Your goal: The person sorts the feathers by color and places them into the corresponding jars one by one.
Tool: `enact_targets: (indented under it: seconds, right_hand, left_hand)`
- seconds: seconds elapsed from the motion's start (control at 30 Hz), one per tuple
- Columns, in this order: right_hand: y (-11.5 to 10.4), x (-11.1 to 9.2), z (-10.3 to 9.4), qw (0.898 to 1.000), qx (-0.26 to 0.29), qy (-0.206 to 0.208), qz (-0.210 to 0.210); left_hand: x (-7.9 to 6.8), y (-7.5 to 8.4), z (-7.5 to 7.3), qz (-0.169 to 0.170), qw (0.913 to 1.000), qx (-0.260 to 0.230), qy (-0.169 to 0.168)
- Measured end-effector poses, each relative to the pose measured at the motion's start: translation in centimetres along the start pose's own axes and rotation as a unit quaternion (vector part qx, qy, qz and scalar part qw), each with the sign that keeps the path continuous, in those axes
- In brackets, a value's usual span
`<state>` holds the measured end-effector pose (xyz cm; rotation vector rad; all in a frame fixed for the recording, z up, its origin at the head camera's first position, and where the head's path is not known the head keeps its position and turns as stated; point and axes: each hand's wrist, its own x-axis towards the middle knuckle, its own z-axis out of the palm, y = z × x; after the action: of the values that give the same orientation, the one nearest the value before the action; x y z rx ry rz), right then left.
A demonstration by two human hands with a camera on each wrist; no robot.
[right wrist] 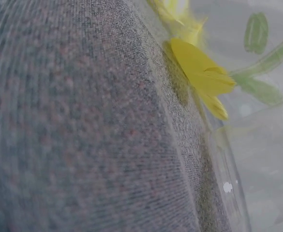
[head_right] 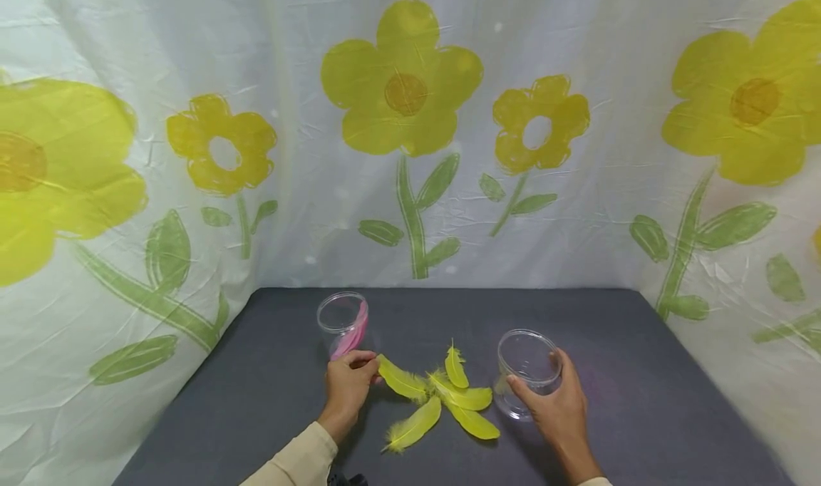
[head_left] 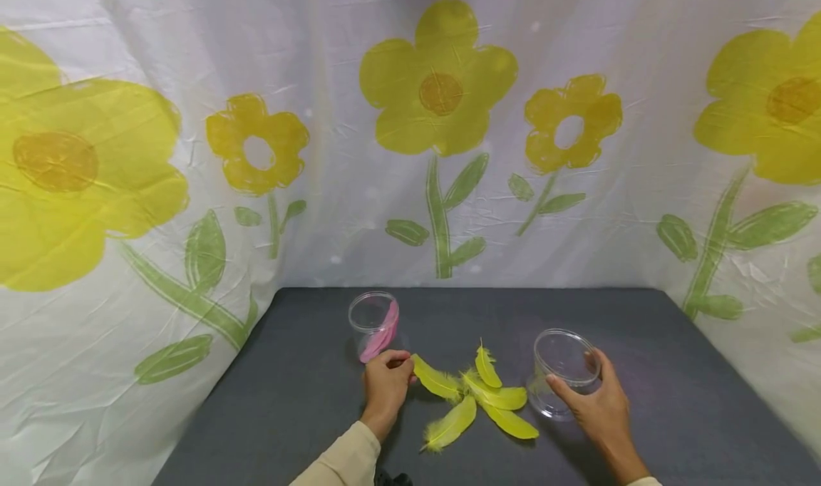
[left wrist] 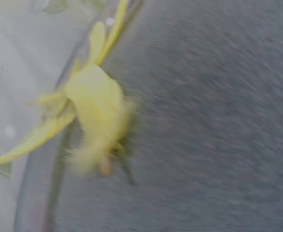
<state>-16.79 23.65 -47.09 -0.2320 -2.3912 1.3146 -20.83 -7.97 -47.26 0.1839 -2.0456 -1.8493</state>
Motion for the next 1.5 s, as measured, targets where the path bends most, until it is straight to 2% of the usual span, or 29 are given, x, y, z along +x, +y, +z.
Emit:
enact_targets:
  seconds: [0.2,0.47,0.83,0.93,1.17,1.33,1.5]
  right_hand:
    - [0.0,-0.2,0.0,1.0,-0.003,0.0,0.002]
    - [-0.1,-0.3,0.0,1.0,0.006,0.006,0.002]
    - [0.2,-0.2,0.1,1.0,0.008,0.009,0.004]
    - [0.2,-0.2,0.2,1.0,0.009,0.01,0.002]
    - [0.2,-0.4,0.2,1.0,0.008,0.011,0.003]
    - [0.2,-0.3,0.2,1.0,0.012,0.013,0.0]
    - [0.3,-0.3,0.4,1.0,0.015,0.012,0.003]
  left_hand:
    - [0.4,1.9,-0.1,0.007,0.9992,-0.039,-0.001]
    - [0.4,5.7,0.6,0.049,0.9931,-0.106,-0.015]
    - [-0.5,9.6,3.3,0.067,0.9833,-0.16,-0.055]
    - [-0.9,10.2,4.3,0.067,0.9811,-0.17,-0.065]
    - [-1.9,10.1,6.9,0.072,0.9761,-0.185,-0.088]
    - [-2.9,10.0,9.0,0.057,0.9727,-0.2,-0.103]
    - [-3.9,9.9,10.9,0.046,0.974,-0.198,-0.101]
